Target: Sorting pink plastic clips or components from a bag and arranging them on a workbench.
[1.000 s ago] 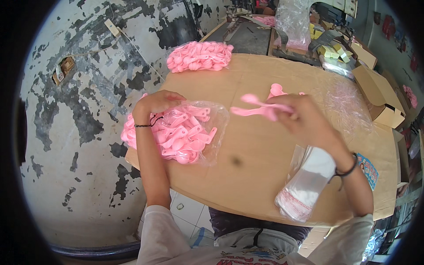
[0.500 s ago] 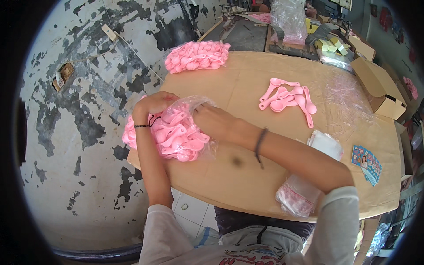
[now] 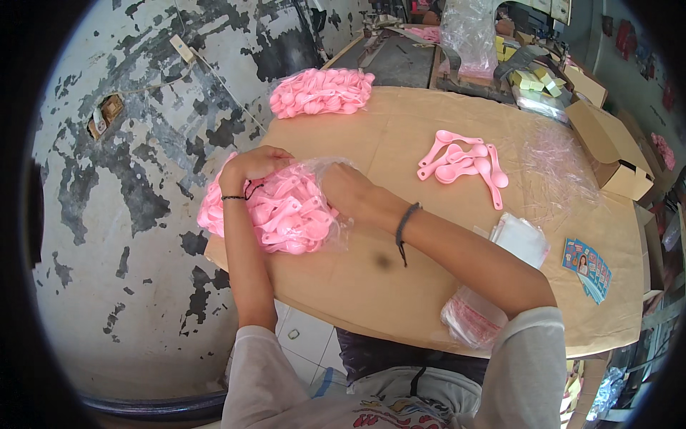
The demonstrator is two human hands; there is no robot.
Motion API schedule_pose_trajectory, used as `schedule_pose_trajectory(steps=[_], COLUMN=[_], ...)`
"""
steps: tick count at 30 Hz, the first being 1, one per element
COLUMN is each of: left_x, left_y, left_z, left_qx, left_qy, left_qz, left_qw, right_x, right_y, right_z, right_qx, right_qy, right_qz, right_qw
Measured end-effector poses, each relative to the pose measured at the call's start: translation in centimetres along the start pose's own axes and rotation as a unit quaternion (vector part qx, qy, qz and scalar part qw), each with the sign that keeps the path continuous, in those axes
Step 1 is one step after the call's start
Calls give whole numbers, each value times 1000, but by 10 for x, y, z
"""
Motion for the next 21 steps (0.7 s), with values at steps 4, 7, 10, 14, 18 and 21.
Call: schedule_pose_trajectory(steps=[4,7,10,14,18,21], left_x=[0,-1,-3,-3,-2,-1], left_y=[6,-1,5,16,13,17], left_z=[0,1,4,10,14,14], left_qx=[-35,-9,14,-12,-3,3], left_qy=[-16,-20,-5,10,1,0], left_qz=[38,30,32,71,62,80], left_qw=[999,999,999,997,998,997], right_x=[-2,-19,-55,-86,-127,-153], right_y=[9,6,-4,-2,7,26], right_z=[23,39,64,89,120,144], right_qx=[25,40,21,104,212,231], right_qy=[50,92,152,62,-14,96], right_qz=[71,134,-17,-49,-85,-199], right_qw=[996,986,988,991,973,948])
Point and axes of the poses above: each hand's wrist, its own z-axis away from the middle knuckle, its own x-axis out of the palm, y = z × x, the point moved 2 cm from there along -z, towards the middle knuckle, and after that the axes turned 4 degrees about y, right-handed, at the moved point
